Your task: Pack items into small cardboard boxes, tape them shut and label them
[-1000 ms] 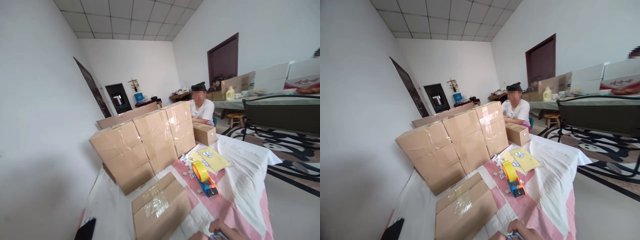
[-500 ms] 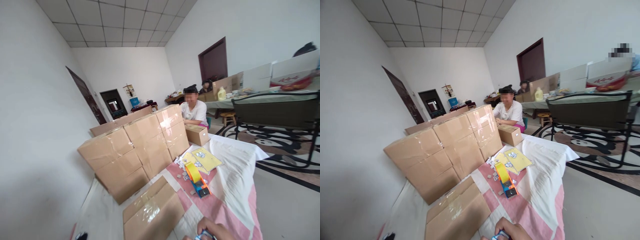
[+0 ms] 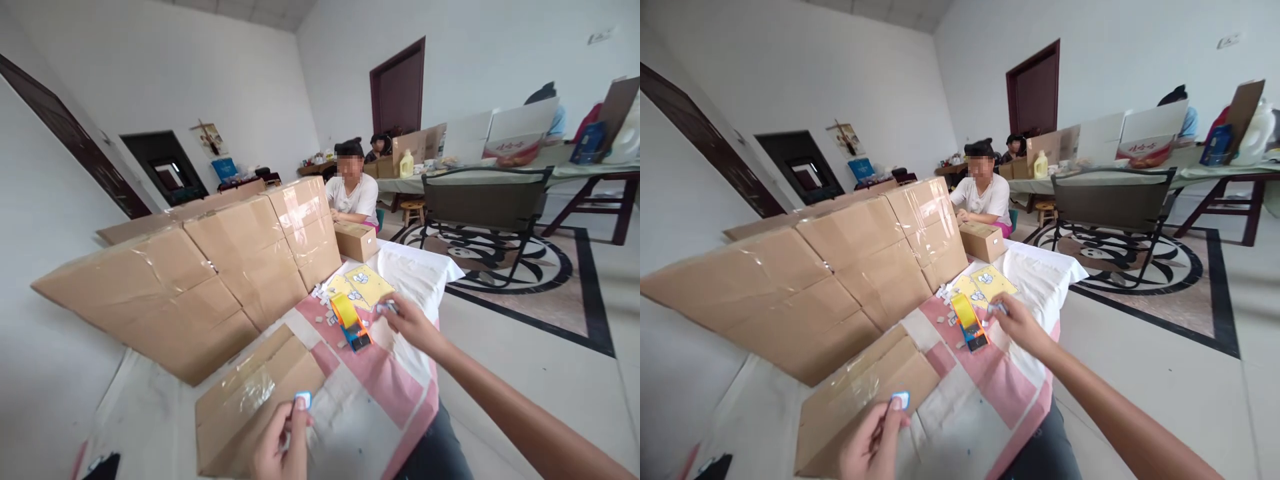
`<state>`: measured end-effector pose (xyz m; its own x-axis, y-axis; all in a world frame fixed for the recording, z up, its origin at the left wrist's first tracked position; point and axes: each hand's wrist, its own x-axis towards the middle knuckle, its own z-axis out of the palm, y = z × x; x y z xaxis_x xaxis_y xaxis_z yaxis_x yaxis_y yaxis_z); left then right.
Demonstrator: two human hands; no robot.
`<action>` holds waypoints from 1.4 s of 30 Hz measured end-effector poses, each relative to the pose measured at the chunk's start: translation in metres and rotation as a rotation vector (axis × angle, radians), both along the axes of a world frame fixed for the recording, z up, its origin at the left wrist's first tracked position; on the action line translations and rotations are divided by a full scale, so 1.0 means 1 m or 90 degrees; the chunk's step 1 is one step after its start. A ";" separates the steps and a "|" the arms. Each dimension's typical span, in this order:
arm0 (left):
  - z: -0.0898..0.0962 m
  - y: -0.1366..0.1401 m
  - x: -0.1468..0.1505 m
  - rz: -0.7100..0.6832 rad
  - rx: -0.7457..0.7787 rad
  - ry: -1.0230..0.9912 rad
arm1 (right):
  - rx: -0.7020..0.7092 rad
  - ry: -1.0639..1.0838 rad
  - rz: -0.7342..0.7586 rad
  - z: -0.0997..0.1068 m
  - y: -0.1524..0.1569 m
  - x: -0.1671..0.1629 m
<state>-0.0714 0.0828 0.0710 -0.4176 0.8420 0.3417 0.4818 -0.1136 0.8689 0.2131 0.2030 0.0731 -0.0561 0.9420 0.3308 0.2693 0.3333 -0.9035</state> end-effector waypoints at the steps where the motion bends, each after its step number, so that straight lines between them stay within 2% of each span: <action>1: 0.001 -0.001 0.001 -0.001 -0.001 -0.009 | -0.007 -0.026 -0.036 -0.002 0.018 0.004; 5: 0.004 -0.005 -0.004 0.014 -0.020 -0.015 | -0.055 -0.223 -0.163 -0.012 0.095 0.017; 10: 0.012 -0.001 -0.010 -0.005 -0.088 -0.055 | -0.149 -0.358 -0.197 -0.024 0.171 0.018; 14: 0.015 0.007 -0.007 -0.017 -0.102 -0.159 | -0.233 -0.461 -0.200 -0.032 0.202 0.011; 19: 0.013 0.013 -0.007 -0.037 -0.098 -0.218 | -0.294 -0.592 -0.230 -0.038 0.209 -0.003; 24: 0.015 0.007 -0.008 -0.049 -0.080 -0.171 | -0.237 -0.641 -0.261 -0.015 0.182 -0.022; 27: 0.011 0.003 -0.010 -0.053 0.012 0.020 | -0.124 -0.586 -0.255 0.005 0.131 -0.045; 28: 0.008 0.002 -0.011 -0.054 0.058 0.107 | -0.044 -0.517 -0.212 0.010 0.107 -0.055; 29: 0.005 0.001 -0.012 -0.059 0.100 0.188 | 0.046 -0.413 -0.104 0.013 0.081 -0.067; 30: 0.003 0.001 -0.013 -0.067 0.132 0.251 | 0.130 -0.293 0.046 0.016 0.054 -0.078; 31: 0.001 0.000 -0.014 -0.077 0.150 0.289 | 0.182 -0.188 0.204 0.017 0.028 -0.090; 32: -0.001 -0.001 -0.013 -0.088 0.151 0.307 | 0.204 -0.100 0.318 0.017 0.005 -0.102; 34: -0.001 -0.003 -0.011 -0.105 0.125 0.299 | 0.216 0.029 0.381 0.015 -0.030 -0.120; 36: 0.001 -0.005 -0.008 -0.085 0.082 0.288 | 0.204 0.097 0.349 0.011 -0.046 -0.132; 40: 0.005 -0.006 -0.012 0.089 -0.059 0.319 | 0.111 0.137 0.267 0.001 -0.037 -0.134; 42: 0.006 -0.005 -0.021 0.138 -0.092 0.283 | 0.046 0.153 0.235 -0.004 -0.024 -0.131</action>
